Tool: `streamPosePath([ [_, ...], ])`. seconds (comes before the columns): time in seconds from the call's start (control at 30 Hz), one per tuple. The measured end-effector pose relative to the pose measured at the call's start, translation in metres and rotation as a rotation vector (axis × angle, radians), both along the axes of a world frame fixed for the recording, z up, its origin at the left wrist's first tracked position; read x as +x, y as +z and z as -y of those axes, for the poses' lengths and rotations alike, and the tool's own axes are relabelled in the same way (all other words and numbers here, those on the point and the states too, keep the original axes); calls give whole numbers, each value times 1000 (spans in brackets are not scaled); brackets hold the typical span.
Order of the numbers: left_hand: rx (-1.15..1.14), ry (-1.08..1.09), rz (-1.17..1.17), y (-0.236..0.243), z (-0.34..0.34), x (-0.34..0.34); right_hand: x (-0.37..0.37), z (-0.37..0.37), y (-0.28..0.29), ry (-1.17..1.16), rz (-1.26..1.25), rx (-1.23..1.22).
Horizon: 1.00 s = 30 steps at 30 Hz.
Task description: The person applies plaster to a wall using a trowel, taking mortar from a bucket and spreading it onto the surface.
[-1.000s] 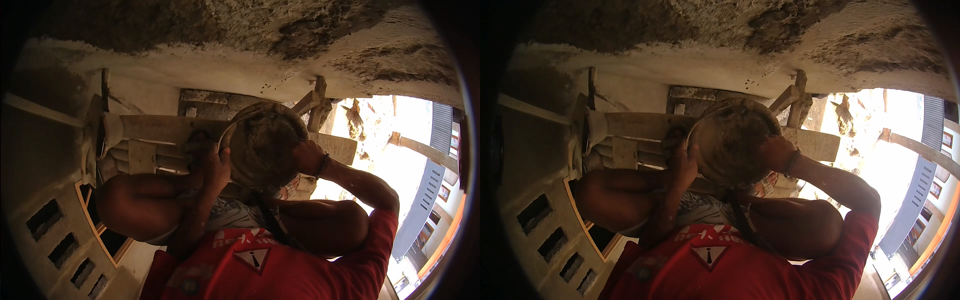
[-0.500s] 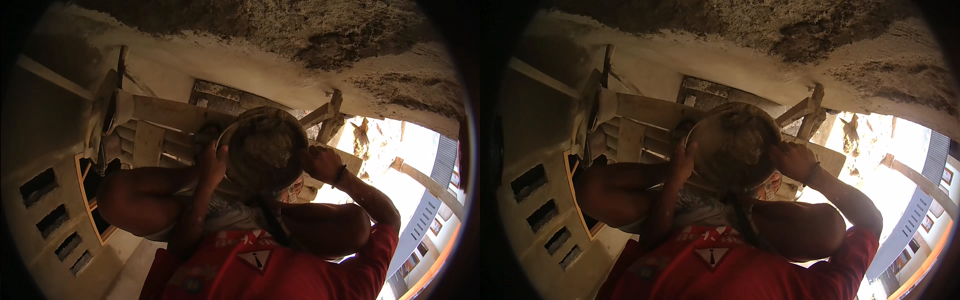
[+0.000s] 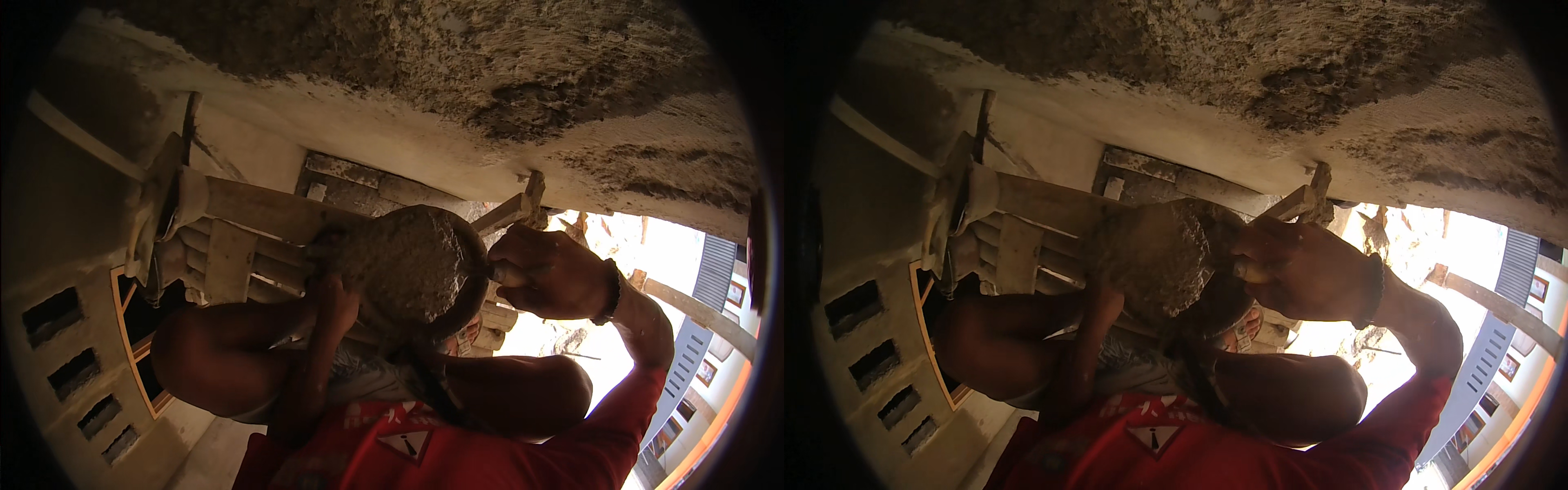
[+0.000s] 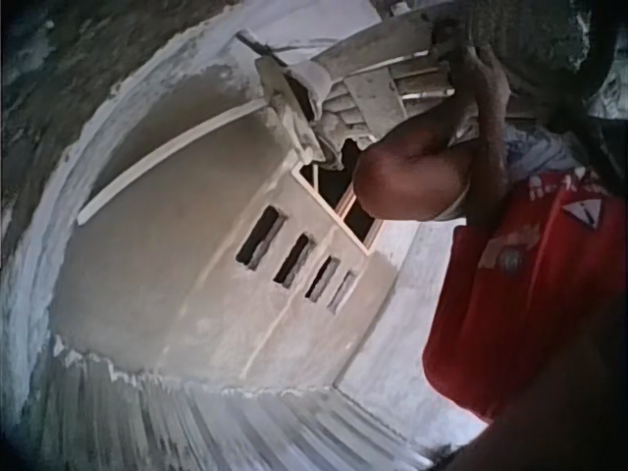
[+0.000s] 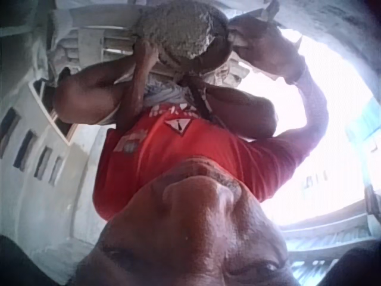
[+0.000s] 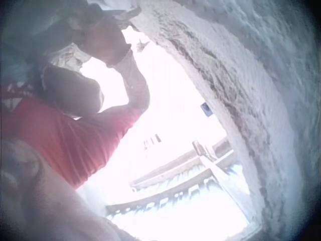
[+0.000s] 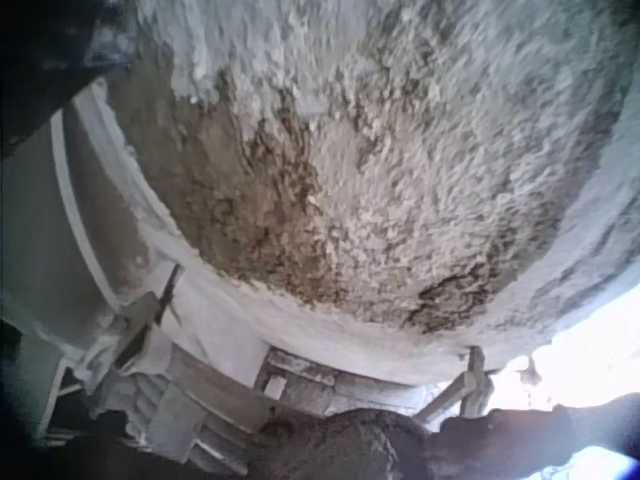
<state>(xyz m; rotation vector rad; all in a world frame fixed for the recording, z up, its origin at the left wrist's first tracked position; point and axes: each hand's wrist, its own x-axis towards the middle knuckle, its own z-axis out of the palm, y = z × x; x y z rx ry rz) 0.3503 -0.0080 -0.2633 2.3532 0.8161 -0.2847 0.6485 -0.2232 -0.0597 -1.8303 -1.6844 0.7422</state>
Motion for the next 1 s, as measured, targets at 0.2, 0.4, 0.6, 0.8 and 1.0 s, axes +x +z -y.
streamPosePath([
  [0.2,-97,174,44,43,8,32,47,-14,-43,-49,-502,-291],
  [0.4,-215,223,48,46,9,28,137,28,-18,-434,504,-190],
  [0.6,-145,146,94,43,7,33,73,55,30,-256,894,-172],
  [0.8,-201,318,-15,59,12,35,-21,41,-23,-133,422,-598],
  [1.0,-398,175,-14,56,2,42,-49,48,-61,-157,665,-411],
])
